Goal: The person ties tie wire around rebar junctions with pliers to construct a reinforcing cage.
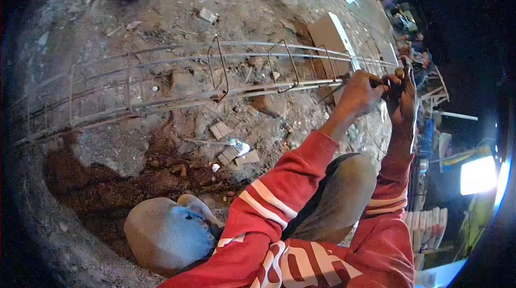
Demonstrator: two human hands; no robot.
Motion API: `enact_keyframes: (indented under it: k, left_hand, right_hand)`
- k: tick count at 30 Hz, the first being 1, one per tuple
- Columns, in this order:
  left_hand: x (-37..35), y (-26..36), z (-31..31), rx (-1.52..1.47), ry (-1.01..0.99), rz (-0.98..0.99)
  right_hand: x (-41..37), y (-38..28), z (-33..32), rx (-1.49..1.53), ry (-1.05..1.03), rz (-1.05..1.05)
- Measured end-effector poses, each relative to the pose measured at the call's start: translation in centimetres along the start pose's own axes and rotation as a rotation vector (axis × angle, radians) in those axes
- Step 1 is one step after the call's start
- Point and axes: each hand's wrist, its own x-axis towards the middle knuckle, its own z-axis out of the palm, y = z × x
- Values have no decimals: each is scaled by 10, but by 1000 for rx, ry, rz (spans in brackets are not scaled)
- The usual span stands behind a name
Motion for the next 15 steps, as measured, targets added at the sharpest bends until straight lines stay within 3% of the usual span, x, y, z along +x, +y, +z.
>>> enact_keyframes:
  k: [1, 3, 4, 5, 7, 8, 9, 10, 11, 13, 14, 15]
  left_hand:
    - [-6, 0, 1, -30, -11, -6]
    - [-12, -1, 4, 236, 377, 164]
    - [-12, 5, -1, 58, 289, 12]
    - [-16, 8, -7, -50, 143, 15]
    - [-19, 3, -22, -78, -11, -142]
    - [-19, -9, -23, -67, -6, -146]
    - [-18, -30, -26, -125, -104, -28]
    - [-19, -43, -30, -178, -199, 86]
    - [-22, -42, -35, -151, -186, 78]
    - [-30, -42, -42, -447, -261, -257]
    - [-25, -61, -42, -353, -304, -180]
    - [-21, -79, -41, -352, -281, -195]
  right_hand:
    - [5, 1, -32, 176, -52, 91]
    - [-8, -4, -30, -61, -66, 111]
    - [-21, 6, -9, -140, 101, 117]
    - [-31, 21, 11, -300, 377, 140]
    - [-42, 31, -22, -82, 103, 171]
    - [-47, 40, -37, -95, 163, 217]
    - [-50, 50, -45, -102, 214, 263]
    - [-56, 62, -44, -200, 265, 184]
    - [-59, 72, -46, -175, 248, 191]
    - [-63, 91, -52, -371, 147, 240]
    - [-62, 96, -42, 91, 64, 427]
    - [-64, 111, -46, 24, 79, 423]
